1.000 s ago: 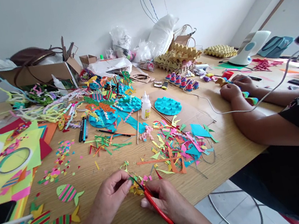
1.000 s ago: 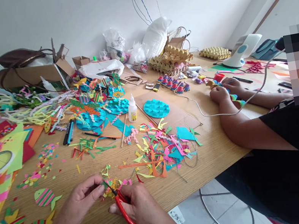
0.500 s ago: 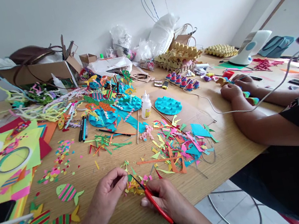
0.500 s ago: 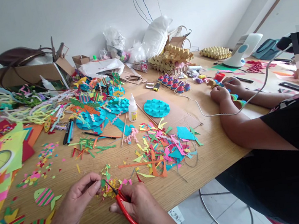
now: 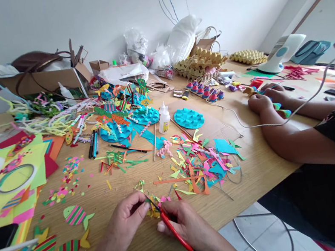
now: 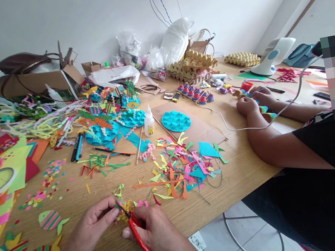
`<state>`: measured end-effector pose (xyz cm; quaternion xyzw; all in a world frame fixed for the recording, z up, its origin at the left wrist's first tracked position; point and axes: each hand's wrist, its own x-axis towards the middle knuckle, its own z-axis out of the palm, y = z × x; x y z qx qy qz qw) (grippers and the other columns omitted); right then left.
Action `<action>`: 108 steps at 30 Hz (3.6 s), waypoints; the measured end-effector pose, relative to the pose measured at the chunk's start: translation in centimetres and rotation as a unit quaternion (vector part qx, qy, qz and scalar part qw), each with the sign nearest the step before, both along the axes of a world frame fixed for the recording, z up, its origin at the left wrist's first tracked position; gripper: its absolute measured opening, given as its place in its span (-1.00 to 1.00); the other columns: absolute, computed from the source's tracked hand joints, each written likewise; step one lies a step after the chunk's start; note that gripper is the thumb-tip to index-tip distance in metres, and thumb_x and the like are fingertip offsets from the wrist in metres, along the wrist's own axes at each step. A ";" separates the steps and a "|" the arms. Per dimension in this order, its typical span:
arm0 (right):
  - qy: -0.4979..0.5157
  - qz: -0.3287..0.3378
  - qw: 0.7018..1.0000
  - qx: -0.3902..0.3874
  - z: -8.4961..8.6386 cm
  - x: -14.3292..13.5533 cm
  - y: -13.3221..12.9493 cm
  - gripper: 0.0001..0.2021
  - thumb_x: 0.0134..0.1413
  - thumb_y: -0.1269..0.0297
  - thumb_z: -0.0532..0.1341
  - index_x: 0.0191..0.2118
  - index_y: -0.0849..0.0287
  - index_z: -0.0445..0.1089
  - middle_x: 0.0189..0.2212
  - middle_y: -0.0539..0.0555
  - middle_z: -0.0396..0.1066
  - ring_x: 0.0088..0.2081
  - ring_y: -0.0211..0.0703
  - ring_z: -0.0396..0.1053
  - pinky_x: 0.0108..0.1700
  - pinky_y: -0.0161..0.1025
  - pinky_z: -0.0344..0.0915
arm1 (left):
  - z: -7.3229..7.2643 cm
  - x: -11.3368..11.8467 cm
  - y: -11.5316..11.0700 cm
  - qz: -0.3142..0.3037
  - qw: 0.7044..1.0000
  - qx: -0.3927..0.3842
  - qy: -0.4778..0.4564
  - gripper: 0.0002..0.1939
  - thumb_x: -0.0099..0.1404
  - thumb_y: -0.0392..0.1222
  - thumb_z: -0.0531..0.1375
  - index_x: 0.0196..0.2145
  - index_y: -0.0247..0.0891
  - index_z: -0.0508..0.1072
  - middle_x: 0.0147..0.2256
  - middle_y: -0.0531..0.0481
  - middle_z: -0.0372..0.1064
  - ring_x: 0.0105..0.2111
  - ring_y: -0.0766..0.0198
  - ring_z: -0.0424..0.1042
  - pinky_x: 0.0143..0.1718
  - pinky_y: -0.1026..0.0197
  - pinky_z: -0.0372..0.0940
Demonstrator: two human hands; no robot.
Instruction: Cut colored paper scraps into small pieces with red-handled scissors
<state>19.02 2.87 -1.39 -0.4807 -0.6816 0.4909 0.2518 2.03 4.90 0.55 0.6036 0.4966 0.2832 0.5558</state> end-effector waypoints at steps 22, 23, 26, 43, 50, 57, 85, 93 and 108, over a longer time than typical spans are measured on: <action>0.027 -0.012 0.999 -0.022 -0.7 0.2 -0.1 -0.47 -0.08 -0.17 0.11 -0.67 0.17 -0.05 -0.68 -0.14 -0.11 -0.59 -0.37 -0.14 -0.58 -0.36 -0.20 | 0.2 -0.5 0.2 0.027 0.999 -0.020 -0.004 -0.82 0.16 -0.12 0.04 -0.51 -0.24 0.29 -0.57 0.15 0.09 -0.51 0.30 0.14 -0.46 0.31 0.07; 0.025 -0.011 0.999 -0.023 -0.7 0.2 -0.1 -0.48 -0.07 -0.15 0.12 -0.67 0.17 -0.05 -0.68 -0.14 -0.11 -0.59 -0.37 -0.14 -0.58 -0.36 -0.20 | 0.2 -0.5 0.2 0.030 0.999 -0.017 -0.003 -0.82 0.16 -0.12 0.04 -0.51 -0.23 0.29 -0.58 0.15 0.09 -0.51 0.30 0.14 -0.46 0.31 0.08; 0.020 -0.006 0.999 -0.024 -0.4 0.4 -0.2 -0.55 -0.04 -0.02 0.15 -0.65 0.17 -0.02 -0.68 -0.14 -0.08 -0.58 -0.37 -0.12 -0.57 -0.36 -0.19 | 0.5 -0.6 0.2 0.038 0.999 -0.005 0.008 -0.82 0.16 -0.12 0.05 -0.51 -0.23 0.31 -0.57 0.15 0.12 -0.50 0.30 0.16 -0.46 0.32 0.09; 0.149 -0.088 0.984 -0.040 2.8 -1.4 2.4 -0.94 -0.14 0.43 0.16 -0.49 0.19 0.22 -0.59 -0.12 0.15 -0.53 -0.34 0.09 -0.51 -0.40 0.05 | 0.5 -0.7 0.3 -0.036 0.998 0.043 0.038 -0.83 0.19 -0.19 0.06 -0.50 -0.26 0.36 -0.53 0.09 0.23 -0.47 0.27 0.22 -0.43 0.30 0.15; 0.133 -0.094 0.986 -0.037 2.9 -1.5 2.6 -0.94 -0.15 0.41 0.13 -0.49 0.18 0.20 -0.59 -0.11 0.15 -0.53 -0.34 0.09 -0.51 -0.41 0.04 | 1.2 -0.7 -0.1 -0.012 0.999 0.037 0.015 -0.75 0.25 -0.13 -0.01 -0.51 -0.24 0.34 -0.55 0.10 0.20 -0.48 0.27 0.22 -0.44 0.29 0.14; 0.076 -0.086 0.993 0.030 3.5 -1.5 2.1 -0.84 -0.04 0.26 0.14 -0.51 0.18 0.16 -0.60 -0.11 0.10 -0.53 -0.33 0.05 -0.52 -0.39 0.00 | 1.2 -0.2 0.4 0.047 0.998 0.047 -0.004 -0.84 0.15 -0.20 0.12 -0.56 -0.25 0.35 -0.60 0.15 0.13 -0.54 0.33 0.15 -0.50 0.33 0.10; -0.015 -0.053 0.995 0.081 1.2 -1.1 0.5 -0.57 -0.02 -0.02 0.15 -0.61 0.15 -0.01 -0.69 -0.15 -0.06 -0.61 -0.38 -0.11 -0.58 -0.39 -0.17 | 0.9 -0.1 0.1 0.100 0.990 0.052 -0.089 -0.85 0.18 -0.17 0.11 -0.51 -0.24 0.36 -0.54 0.11 0.21 -0.47 0.29 0.23 -0.42 0.32 0.17; -0.029 -0.051 0.994 0.093 0.7 -0.8 0.5 -0.56 -0.02 -0.04 0.15 -0.63 0.16 -0.01 -0.70 -0.15 -0.07 -0.62 -0.38 -0.13 -0.58 -0.38 -0.19 | 0.9 -0.3 0.2 0.104 0.991 0.064 -0.059 -0.86 0.17 -0.16 0.11 -0.49 -0.23 0.37 -0.52 0.10 0.23 -0.45 0.28 0.23 -0.41 0.33 0.17; -0.059 -0.036 0.994 0.082 0.9 -0.8 0.7 -0.52 -0.02 -0.13 0.07 -0.64 0.14 -0.04 -0.71 -0.13 -0.06 -0.64 -0.37 -0.11 -0.59 -0.36 -0.18 | 0.7 -0.8 0.2 0.090 0.992 0.054 -0.075 -0.85 0.23 -0.18 0.07 -0.47 -0.22 0.32 -0.51 0.12 0.19 -0.44 0.30 0.20 -0.41 0.34 0.15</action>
